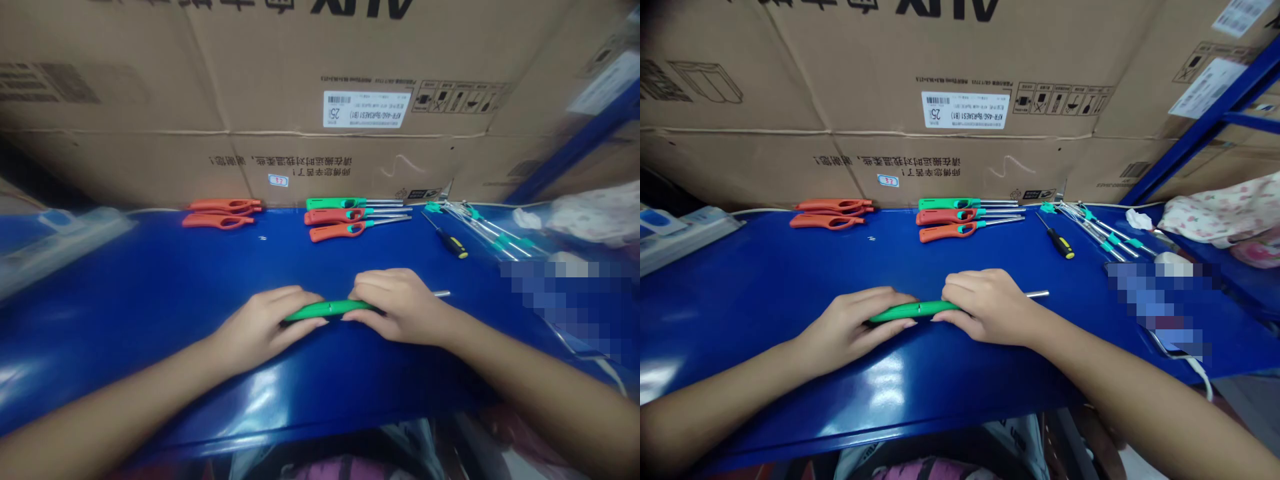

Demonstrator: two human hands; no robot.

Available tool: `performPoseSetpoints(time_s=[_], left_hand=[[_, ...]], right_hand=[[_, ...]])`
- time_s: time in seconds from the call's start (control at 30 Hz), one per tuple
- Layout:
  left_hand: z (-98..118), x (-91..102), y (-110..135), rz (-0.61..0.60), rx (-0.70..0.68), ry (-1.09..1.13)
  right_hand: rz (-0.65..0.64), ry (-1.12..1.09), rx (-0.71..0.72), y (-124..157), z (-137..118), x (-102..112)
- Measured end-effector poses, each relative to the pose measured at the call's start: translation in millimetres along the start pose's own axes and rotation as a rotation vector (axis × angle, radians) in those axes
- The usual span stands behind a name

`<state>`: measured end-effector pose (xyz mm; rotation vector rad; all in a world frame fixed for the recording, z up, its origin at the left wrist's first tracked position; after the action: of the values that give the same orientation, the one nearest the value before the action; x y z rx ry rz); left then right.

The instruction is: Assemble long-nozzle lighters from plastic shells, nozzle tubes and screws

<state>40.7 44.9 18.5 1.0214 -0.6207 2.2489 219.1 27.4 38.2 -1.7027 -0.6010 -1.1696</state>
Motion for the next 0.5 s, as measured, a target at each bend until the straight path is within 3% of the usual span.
performPoseSetpoints(time_s=[0.17, 0.5], left_hand=[[-13, 4.4, -3, 0.078, 0.036, -0.056], [-15, -2.7, -10, -0.04, 0.022, -0.101]], right_hand=[[-0.101, 0.029, -0.112, 9, 21, 0], [-0.246, -0.114, -0.142, 14, 37, -12]])
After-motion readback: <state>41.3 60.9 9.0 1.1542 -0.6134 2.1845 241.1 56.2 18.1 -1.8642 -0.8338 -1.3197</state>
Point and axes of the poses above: each hand's wrist, its own y-axis away from the middle knuckle, its own x-axis out of the back of the hand, z = x × y, the point moved 6 cm from there along -y, towards the middle knuckle, and after that the axes turned 12 degrees about x, right-handed, at the moved point
